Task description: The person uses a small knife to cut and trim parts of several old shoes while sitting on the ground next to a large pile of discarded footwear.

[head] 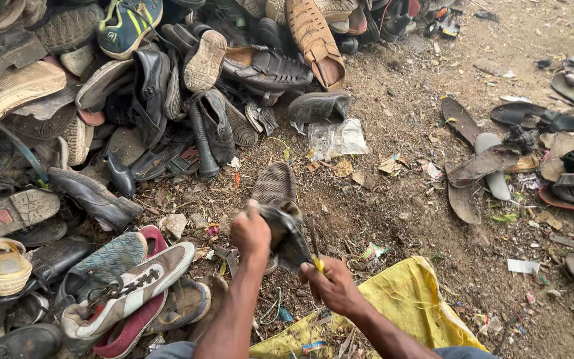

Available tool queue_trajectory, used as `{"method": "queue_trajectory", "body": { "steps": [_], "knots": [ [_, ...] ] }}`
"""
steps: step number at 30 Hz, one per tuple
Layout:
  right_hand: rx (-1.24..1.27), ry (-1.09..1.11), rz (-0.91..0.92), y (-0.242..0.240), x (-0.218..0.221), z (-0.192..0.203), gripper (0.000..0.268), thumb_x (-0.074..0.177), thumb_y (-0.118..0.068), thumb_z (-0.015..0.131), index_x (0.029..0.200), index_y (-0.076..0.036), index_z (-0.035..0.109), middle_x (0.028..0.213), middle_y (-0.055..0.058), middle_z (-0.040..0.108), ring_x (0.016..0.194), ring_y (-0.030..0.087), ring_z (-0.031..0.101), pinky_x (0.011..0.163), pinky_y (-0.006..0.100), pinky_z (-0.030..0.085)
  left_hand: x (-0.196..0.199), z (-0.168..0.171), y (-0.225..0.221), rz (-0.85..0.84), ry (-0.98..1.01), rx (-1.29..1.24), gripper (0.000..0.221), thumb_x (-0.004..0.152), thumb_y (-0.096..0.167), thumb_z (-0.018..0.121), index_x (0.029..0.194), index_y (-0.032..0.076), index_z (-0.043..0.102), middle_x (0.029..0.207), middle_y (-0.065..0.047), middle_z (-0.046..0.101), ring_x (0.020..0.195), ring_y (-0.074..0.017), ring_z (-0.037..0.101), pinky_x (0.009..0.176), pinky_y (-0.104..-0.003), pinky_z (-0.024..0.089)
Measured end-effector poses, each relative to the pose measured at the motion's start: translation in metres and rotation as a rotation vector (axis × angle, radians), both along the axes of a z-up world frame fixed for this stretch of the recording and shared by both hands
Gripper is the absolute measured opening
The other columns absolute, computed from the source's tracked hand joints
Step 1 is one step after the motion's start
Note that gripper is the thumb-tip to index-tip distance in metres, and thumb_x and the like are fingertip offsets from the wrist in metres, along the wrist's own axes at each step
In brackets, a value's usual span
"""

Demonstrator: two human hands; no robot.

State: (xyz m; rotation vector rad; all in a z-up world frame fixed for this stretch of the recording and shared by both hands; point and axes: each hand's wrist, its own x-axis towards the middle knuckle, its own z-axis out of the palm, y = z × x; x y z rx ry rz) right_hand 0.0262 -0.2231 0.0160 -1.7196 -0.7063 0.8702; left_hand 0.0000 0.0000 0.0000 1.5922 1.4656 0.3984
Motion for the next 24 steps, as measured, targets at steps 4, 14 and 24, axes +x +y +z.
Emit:
{"method": "queue_trajectory", "body": {
  "steps": [4,14,24],
  "knots": [
    [-0.051,-0.084,0.113,-0.026,-0.024,0.005,0.047,0.106,-0.041,0.048,0.074,-0.009,0.06,0.063,-0.001,0.052,0.051,0.011,0.048,0.042,0.029,0.04,-0.009,-0.034,0.091,0.261,0.116,0.128,0.049,0.11,0.037,0.042,0.081,0.005,0.066,0.06,-0.005,0.057,0.047,-0.0149,0.053,0.045,-0.035,0.044],
    [-0.144,-0.004,-0.043,-0.079,0.005,0.0,0.043,0.102,-0.034,0.065,0.068,-0.009,0.069,0.063,0.0,0.053,0.053,0.009,0.053,0.046,0.025,0.043,-0.044,-0.056,0.159,0.301,0.449,0.282,0.037,0.106,0.034,0.055,0.085,0.007,0.071,0.076,-0.012,0.065,0.062,-0.0228,0.059,0.058,-0.041,0.044],
    [-0.187,0.473,-0.296,-0.108,0.039,0.004,0.029,0.092,-0.023,0.068,0.073,-0.001,0.064,0.057,0.008,0.052,0.042,0.017,0.044,0.038,0.032,0.032,-0.052,-0.094,0.189,0.125,0.572,0.416,0.039,0.103,0.039,0.054,0.112,0.003,0.068,0.1,-0.012,0.069,0.075,-0.0256,0.066,0.066,-0.04,0.048]
  ]
}}
